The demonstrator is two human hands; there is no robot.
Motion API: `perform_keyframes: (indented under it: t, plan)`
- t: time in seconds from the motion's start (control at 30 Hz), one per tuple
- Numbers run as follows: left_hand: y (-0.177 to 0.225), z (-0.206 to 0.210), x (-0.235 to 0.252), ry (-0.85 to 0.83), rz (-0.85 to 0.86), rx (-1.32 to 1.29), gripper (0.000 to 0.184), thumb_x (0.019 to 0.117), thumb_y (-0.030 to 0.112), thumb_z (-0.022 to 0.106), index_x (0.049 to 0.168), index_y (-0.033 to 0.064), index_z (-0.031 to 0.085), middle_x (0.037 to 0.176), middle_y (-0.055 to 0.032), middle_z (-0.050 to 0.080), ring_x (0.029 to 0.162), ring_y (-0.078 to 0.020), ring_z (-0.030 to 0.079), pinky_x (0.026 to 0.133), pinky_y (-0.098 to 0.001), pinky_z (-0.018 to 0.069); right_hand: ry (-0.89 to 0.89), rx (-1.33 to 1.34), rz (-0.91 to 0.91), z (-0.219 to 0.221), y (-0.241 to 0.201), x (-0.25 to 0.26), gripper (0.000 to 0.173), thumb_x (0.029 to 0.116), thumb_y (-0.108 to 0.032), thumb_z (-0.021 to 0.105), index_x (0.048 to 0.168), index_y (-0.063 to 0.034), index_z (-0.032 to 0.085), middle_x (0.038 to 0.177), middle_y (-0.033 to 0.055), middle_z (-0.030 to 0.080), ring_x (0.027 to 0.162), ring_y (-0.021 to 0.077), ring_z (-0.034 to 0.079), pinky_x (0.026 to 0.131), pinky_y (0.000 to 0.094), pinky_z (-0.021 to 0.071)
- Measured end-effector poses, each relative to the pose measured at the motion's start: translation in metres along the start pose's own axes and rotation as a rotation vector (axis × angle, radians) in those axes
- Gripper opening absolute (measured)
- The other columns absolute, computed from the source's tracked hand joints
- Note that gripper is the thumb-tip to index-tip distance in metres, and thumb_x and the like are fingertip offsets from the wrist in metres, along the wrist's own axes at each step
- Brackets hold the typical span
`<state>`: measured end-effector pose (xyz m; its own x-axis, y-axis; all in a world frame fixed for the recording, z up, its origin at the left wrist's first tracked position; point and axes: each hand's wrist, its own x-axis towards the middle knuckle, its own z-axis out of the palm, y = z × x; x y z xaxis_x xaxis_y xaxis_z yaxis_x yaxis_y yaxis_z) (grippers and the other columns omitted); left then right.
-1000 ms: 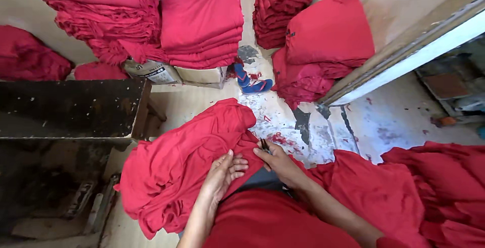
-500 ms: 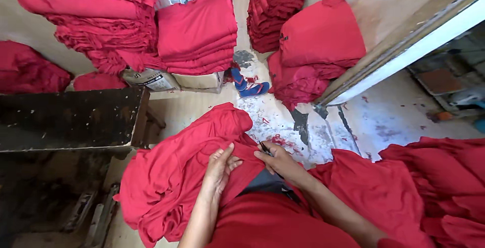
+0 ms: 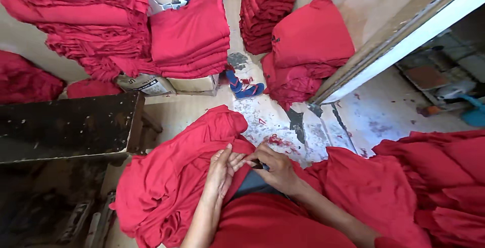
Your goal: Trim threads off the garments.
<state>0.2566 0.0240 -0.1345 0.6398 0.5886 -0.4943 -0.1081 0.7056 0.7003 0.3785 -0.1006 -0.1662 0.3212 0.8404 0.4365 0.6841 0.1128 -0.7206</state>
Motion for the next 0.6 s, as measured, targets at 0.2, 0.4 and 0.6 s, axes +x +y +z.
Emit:
perform_keyframes:
  t: [0.2,0.4,0.6]
  plan:
    - [0.001,-0.005,0.002,-0.012,0.025,-0.024,0.034,0.1121,0.015,0.032,0.094,0.0022,0.057,0.076,-0.008,0.073,0.076,-0.0192,0.075,0.083,-0.037,0.0627,-0.095,0.285,-0.121,-0.007,-0.001,-0.006,0.032,0.0983,-0.024,0.068,0.079,0.0024,0.065,0.071,0.0093,0.063,0.064,0.0079,0.059,0.061,0.0204,0.0491]
    - [-0.002,-0.002,0.0,-0.065,0.029,0.005,0.04,0.1108,0.012,0.034,0.082,0.0036,0.059,0.068,-0.006,0.069,0.069,-0.0171,0.072,0.077,-0.0352,0.0628,0.104,-0.084,0.036,0.005,0.003,0.008,0.022,0.0932,-0.011,0.069,0.113,-0.0034,0.075,0.099,0.0105,0.077,0.086,0.019,0.075,0.077,0.0352,0.0617]
    - [0.001,-0.008,0.001,-0.061,0.073,-0.039,0.04,0.1119,0.014,0.028,0.088,0.0038,0.058,0.073,-0.0071,0.072,0.073,-0.0178,0.074,0.082,-0.036,0.0622,-0.111,-0.02,-0.1,0.011,-0.001,-0.009,0.009,0.0914,-0.009,0.067,0.097,-0.0046,0.073,0.085,0.0077,0.073,0.074,0.018,0.072,0.066,0.0363,0.0596]
